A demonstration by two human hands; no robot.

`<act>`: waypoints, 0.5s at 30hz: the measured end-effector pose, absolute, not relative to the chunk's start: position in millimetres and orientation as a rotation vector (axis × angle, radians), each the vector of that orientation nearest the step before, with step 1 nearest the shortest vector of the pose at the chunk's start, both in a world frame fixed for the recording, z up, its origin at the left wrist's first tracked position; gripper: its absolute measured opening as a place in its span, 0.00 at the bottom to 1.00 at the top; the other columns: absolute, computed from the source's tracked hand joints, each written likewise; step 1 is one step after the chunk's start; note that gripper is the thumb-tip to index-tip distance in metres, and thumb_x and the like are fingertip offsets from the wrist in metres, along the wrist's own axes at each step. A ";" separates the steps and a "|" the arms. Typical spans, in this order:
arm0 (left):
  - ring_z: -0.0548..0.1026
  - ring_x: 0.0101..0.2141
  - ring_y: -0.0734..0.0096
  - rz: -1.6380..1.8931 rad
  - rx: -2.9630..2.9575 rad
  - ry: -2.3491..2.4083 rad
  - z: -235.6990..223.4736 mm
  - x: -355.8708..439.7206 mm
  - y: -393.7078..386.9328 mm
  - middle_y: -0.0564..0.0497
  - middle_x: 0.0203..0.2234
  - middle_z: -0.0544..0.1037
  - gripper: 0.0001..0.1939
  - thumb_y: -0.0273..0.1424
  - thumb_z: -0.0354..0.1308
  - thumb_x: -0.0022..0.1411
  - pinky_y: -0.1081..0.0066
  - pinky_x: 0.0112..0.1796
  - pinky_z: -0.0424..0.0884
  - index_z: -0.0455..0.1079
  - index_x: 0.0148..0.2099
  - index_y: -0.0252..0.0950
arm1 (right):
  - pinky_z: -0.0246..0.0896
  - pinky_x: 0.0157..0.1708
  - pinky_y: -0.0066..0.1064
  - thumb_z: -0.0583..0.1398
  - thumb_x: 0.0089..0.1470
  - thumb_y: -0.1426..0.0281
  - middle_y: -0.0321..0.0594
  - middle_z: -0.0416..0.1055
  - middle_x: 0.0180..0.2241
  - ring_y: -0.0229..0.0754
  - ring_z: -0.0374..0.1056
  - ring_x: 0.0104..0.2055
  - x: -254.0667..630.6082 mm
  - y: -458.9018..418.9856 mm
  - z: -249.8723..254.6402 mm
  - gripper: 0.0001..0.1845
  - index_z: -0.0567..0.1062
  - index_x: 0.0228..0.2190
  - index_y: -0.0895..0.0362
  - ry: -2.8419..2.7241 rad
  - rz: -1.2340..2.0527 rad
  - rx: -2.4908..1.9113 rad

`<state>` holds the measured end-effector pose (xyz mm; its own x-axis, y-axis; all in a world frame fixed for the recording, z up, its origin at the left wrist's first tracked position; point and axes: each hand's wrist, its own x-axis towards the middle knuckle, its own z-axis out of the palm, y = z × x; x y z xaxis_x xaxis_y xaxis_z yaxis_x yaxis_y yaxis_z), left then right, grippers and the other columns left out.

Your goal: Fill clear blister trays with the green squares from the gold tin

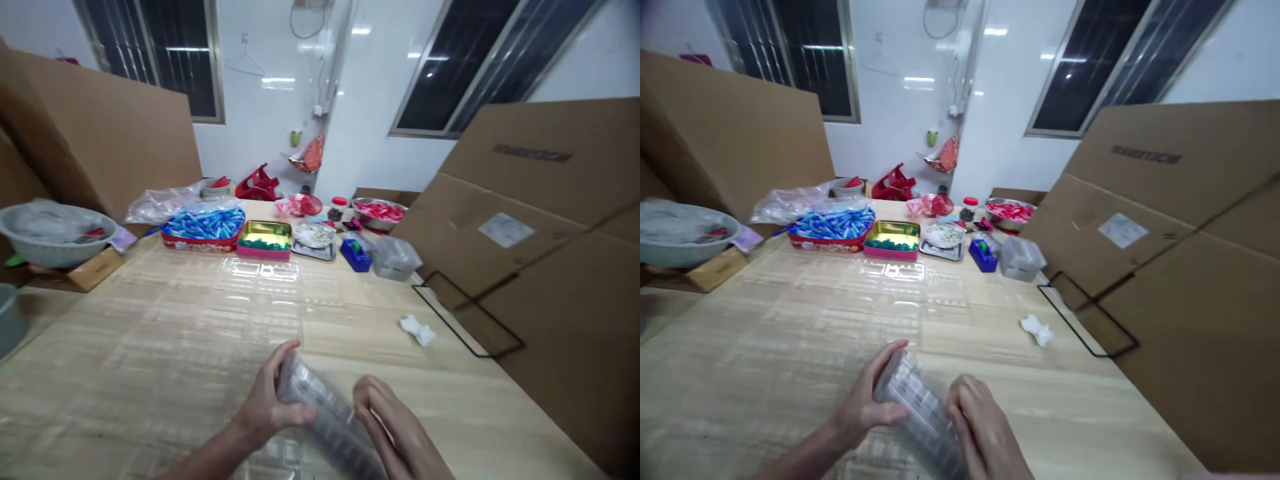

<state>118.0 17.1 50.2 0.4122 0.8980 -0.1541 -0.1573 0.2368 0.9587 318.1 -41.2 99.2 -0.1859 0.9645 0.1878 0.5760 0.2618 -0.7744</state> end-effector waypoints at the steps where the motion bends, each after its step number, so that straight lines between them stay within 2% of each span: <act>1: 0.66 0.47 0.53 0.840 1.077 0.830 50.1 116.5 16.5 0.45 0.46 0.69 0.57 0.42 0.73 0.27 0.63 0.49 0.62 0.56 0.62 0.35 | 0.61 0.32 0.32 0.46 0.62 0.62 0.39 0.64 0.27 0.41 0.62 0.30 325.4 -38.6 102.3 0.15 0.63 0.27 0.53 -1.821 0.764 -1.434; 5: 0.61 0.54 0.49 0.751 0.961 0.850 41.2 106.2 9.2 0.43 0.54 0.64 0.64 0.37 0.74 0.25 0.61 0.54 0.56 0.49 0.65 0.39 | 0.59 0.33 0.31 0.49 0.59 0.56 0.37 0.64 0.26 0.40 0.62 0.31 376.6 -5.6 103.0 0.18 0.65 0.26 0.55 -1.736 1.009 -1.551; 7: 0.59 0.56 0.48 0.724 0.898 0.861 35.9 99.8 4.0 0.43 0.55 0.64 0.61 0.35 0.74 0.25 0.60 0.55 0.55 0.53 0.64 0.40 | 0.59 0.35 0.32 0.52 0.55 0.55 0.38 0.66 0.25 0.40 0.63 0.31 403.9 23.6 91.9 0.19 0.67 0.24 0.56 -1.778 1.217 -1.575; 10: 0.57 0.58 0.47 0.735 0.842 0.833 33.8 92.6 -2.7 0.45 0.54 0.67 0.49 0.34 0.73 0.28 0.60 0.56 0.55 0.63 0.58 0.41 | 0.59 0.35 0.33 0.57 0.48 0.58 0.38 0.69 0.23 0.40 0.64 0.29 429.5 72.0 63.6 0.16 0.67 0.19 0.58 -1.869 1.422 -1.629; 13: 0.58 0.58 0.46 0.756 0.803 0.818 38.2 89.2 -7.1 0.46 0.51 0.70 0.42 0.33 0.71 0.31 0.60 0.55 0.57 0.68 0.54 0.41 | 0.61 0.36 0.35 0.57 0.45 0.60 0.41 0.71 0.23 0.44 0.67 0.30 433.5 109.2 36.9 0.15 0.71 0.20 0.60 -1.920 1.260 -1.775; 15: 0.59 0.57 0.46 0.763 0.776 0.812 41.8 87.3 -8.9 0.47 0.50 0.72 0.40 0.34 0.71 0.31 0.60 0.54 0.59 0.69 0.52 0.41 | 0.60 0.42 0.38 0.57 0.46 0.60 0.46 0.74 0.31 0.49 0.68 0.38 430.1 118.8 25.6 0.17 0.74 0.27 0.62 -1.894 1.093 -1.822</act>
<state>87.3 -8.9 41.8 0.4688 0.8189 -0.3312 -0.2796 0.4932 0.8237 430.1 118.8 25.6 -0.1546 0.9453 -0.2871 0.7217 -0.0904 -0.6862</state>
